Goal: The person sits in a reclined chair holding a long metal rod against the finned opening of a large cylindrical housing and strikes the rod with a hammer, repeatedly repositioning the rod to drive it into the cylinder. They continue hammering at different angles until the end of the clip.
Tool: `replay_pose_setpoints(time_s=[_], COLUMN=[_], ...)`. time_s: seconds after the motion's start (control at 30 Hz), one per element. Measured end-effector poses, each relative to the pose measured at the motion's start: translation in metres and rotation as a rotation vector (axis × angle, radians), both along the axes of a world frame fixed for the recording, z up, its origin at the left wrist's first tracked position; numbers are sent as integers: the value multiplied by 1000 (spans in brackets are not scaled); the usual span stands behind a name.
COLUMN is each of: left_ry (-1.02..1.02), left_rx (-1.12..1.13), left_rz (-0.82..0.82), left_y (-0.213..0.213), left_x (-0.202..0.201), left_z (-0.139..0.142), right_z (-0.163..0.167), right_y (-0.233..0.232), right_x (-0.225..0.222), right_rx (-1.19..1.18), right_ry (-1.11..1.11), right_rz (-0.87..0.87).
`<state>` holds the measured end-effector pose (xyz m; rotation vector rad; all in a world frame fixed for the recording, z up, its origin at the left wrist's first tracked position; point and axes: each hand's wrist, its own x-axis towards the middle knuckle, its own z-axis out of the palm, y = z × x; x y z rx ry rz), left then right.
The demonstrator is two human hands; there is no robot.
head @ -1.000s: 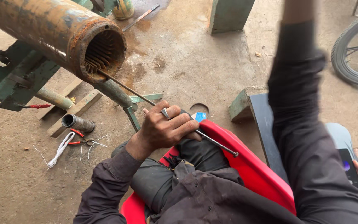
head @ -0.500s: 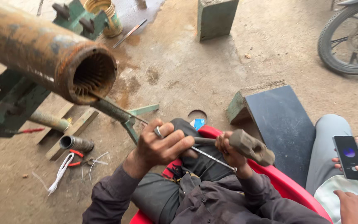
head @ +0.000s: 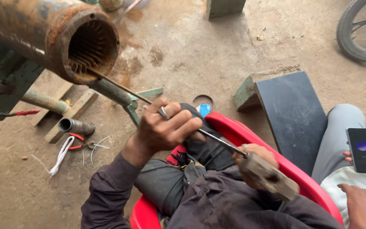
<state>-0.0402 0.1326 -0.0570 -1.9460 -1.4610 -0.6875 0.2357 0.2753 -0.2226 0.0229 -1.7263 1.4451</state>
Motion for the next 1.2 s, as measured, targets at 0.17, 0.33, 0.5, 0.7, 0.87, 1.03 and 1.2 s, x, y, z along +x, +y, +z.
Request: replay_pose_setpoints(time_s=[0.17,0.33,0.5,0.7,0.87,1.03,1.2], left_ry=[5,-17,-34,-13,-46,-59,-43], left_rx=[27,30,-16,-68,-75,-87,-74], left_rz=[-19,12,10,70,46,116,116], left_y=[-3,-12,-19,-21,-23,-20,-15], left_x=[-6,-10,-13,-21,-24,-31,-33], left_z=[-2,-3,0,8,9,7,5], right_z=[0,-3,32,3,-17,-3,16], right_y=[-14,-11,-12,-29,-20,-7,6], right_x=[-17,-8,-19,-62,-64,-67,-46], right_rx=[-186,214,434,106,79,176,28], right_ry=[510,-195,-445,132,144,214,175], right_rz=[-20,-269,-300,-430,-344,-102,107])
